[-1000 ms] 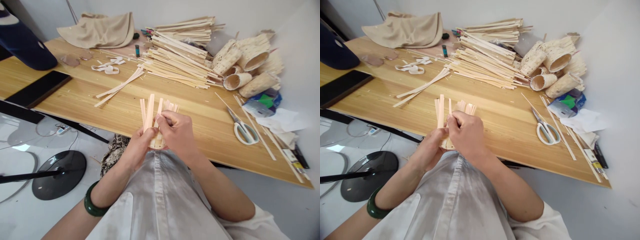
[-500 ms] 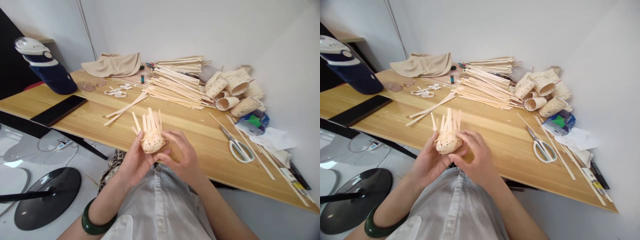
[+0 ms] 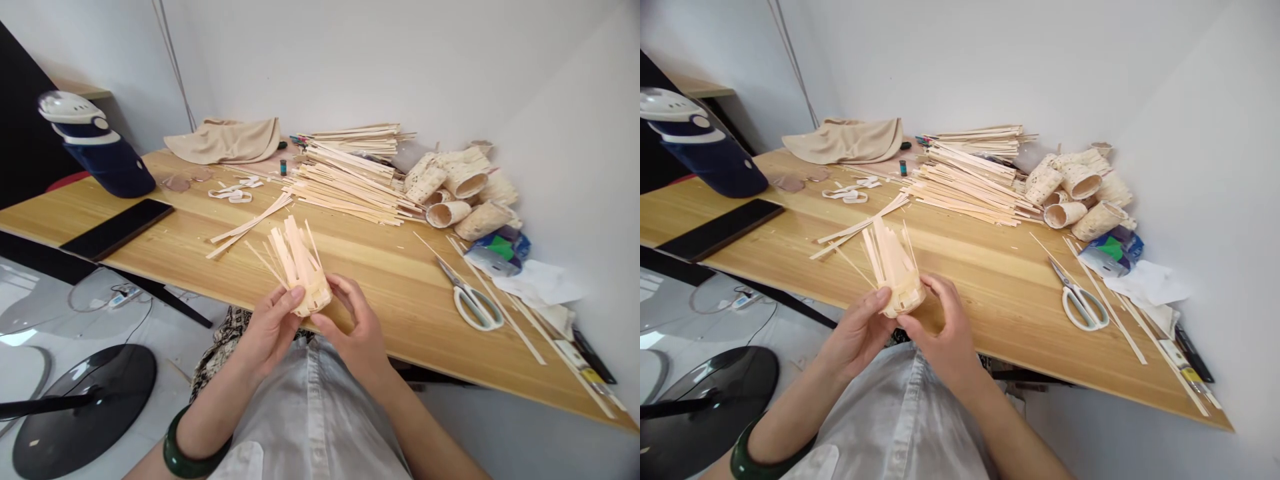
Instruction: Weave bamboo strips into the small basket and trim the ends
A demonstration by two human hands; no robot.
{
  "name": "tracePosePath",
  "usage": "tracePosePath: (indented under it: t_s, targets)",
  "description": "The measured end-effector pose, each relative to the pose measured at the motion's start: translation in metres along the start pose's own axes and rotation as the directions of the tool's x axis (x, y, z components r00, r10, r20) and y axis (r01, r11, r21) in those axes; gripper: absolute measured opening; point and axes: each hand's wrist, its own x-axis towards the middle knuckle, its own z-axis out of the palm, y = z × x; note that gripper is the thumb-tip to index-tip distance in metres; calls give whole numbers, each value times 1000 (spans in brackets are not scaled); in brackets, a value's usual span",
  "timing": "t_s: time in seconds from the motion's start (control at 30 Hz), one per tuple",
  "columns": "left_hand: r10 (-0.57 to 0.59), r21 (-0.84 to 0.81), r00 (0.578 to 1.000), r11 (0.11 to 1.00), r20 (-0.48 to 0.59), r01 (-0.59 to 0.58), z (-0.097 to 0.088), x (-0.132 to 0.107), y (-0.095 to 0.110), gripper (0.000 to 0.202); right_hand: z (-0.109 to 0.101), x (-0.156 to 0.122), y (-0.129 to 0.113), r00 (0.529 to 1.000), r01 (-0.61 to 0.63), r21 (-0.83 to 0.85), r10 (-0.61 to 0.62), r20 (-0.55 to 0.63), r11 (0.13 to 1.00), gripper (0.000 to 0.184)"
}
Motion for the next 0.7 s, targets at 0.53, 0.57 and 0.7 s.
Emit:
tracePosePath:
  t_s: [0.53,0.57,0.7]
  targets:
    - [2,41,1000,999,-19,-1,-2,5,-4,37,-8,9,14,985,-145,182,159,-61,972,38]
    - [-24,24,999,999,-23,24,-1,5,-3,33,-9,11,14,986,-147,176,159,-51,973,35]
    - [-185,-15,982,983,34,185,-2,4,4,22,-12,15,13,983,-182,157,176,48,971,29]
